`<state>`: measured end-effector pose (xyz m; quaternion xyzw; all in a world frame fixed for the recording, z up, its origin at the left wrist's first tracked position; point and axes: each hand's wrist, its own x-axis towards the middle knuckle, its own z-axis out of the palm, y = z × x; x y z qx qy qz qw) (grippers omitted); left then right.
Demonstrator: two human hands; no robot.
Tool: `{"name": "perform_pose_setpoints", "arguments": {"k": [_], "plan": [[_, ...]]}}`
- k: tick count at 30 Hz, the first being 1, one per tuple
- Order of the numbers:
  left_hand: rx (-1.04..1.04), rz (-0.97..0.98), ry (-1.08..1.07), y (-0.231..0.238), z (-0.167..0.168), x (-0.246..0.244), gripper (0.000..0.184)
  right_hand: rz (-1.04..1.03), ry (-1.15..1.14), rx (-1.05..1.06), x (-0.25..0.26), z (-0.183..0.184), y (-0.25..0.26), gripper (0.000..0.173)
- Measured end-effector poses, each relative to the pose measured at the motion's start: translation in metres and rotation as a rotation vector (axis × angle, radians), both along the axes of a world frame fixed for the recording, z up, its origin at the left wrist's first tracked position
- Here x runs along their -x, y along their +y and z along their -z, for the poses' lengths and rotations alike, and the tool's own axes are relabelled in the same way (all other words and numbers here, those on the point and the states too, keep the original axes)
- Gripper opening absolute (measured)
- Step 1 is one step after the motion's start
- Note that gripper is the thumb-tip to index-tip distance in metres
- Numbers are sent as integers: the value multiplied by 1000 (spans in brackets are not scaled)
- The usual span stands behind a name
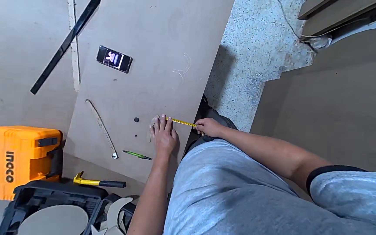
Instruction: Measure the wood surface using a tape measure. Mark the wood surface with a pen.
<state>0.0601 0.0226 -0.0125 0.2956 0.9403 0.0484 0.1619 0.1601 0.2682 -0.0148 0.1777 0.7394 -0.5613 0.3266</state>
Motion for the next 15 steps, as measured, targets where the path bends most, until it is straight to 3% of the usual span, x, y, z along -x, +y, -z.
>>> {"name": "perform_pose_setpoints", "arguments": {"k": [4, 10, 15], "plan": [[-98, -92, 16, -4, -5, 3, 60, 7, -4, -28, 2, -1, -4, 29], [-52, -269, 7, -30, 0, 11, 62, -9, -47, -49, 6, -7, -12, 30], [-15, -223, -14, -32, -1, 13, 61, -19, -85, -45, 10, -10, -15, 31]]}}
